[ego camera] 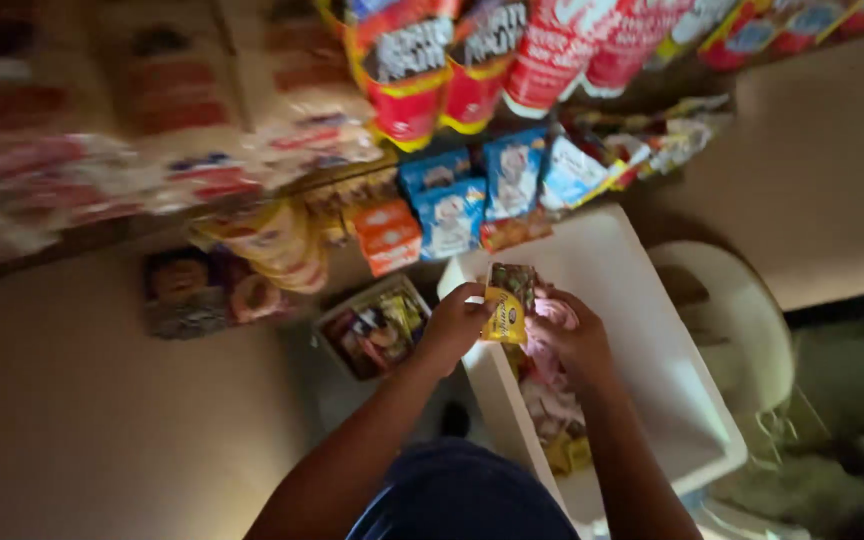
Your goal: Cleaning and restocking items onto store shelves using a cloth.
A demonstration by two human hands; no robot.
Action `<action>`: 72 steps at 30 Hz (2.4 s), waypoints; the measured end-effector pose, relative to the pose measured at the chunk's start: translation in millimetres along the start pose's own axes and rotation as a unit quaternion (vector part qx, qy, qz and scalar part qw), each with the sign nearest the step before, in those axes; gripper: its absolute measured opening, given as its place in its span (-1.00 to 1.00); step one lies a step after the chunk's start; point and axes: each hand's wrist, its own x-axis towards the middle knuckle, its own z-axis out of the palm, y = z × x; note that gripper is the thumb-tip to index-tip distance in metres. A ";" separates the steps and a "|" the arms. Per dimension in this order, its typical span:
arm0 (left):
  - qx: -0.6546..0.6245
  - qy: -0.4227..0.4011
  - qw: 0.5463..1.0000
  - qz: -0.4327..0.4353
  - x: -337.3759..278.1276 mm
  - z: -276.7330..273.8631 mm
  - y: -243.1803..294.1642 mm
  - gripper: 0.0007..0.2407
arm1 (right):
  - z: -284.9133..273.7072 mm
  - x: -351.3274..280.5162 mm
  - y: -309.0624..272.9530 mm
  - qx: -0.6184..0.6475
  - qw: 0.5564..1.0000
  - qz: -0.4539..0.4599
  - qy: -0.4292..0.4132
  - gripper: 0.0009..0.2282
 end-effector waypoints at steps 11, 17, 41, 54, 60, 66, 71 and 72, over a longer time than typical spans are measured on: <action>0.137 -0.051 0.978 -0.151 36.8 67.5 -94.2 -0.66 | -73.9 7.7 89.3 -0.072 0.982 0.162 0.068 -0.56; 0.172 -0.097 0.963 -0.184 43.7 85.2 -121.6 -0.55 | -106.7 9.4 148.9 0.014 0.991 0.134 0.011 -0.75; -0.092 0.003 0.994 0.058 0.3 4.0 37.1 -0.79 | -0.6 34.9 -7.1 0.025 0.997 0.004 -0.072 -0.69; -0.270 0.127 0.906 0.299 -110.1 -118.7 253.3 -0.67 | 201.9 -9.3 -238.6 -0.428 0.642 -0.633 0.057 -0.54; -0.258 0.120 0.903 0.322 -95.8 -121.0 249.0 -0.60 | 232.5 -2.6 -238.1 -0.499 0.581 -0.635 0.102 -0.53; -0.252 0.154 0.892 0.342 -90.1 -110.3 261.2 -0.63 | 242.1 3.5 -237.6 -0.540 0.569 -0.605 0.142 -0.70; -0.347 0.130 0.882 0.292 -96.0 -114.9 284.0 -0.72 | 244.0 -2.3 -248.7 -0.469 0.582 -0.646 0.157 -0.77; -0.407 0.116 0.875 0.234 -101.4 -115.6 291.8 -0.69 | 242.1 -9.1 -254.0 -0.451 0.578 -0.661 0.160 -0.70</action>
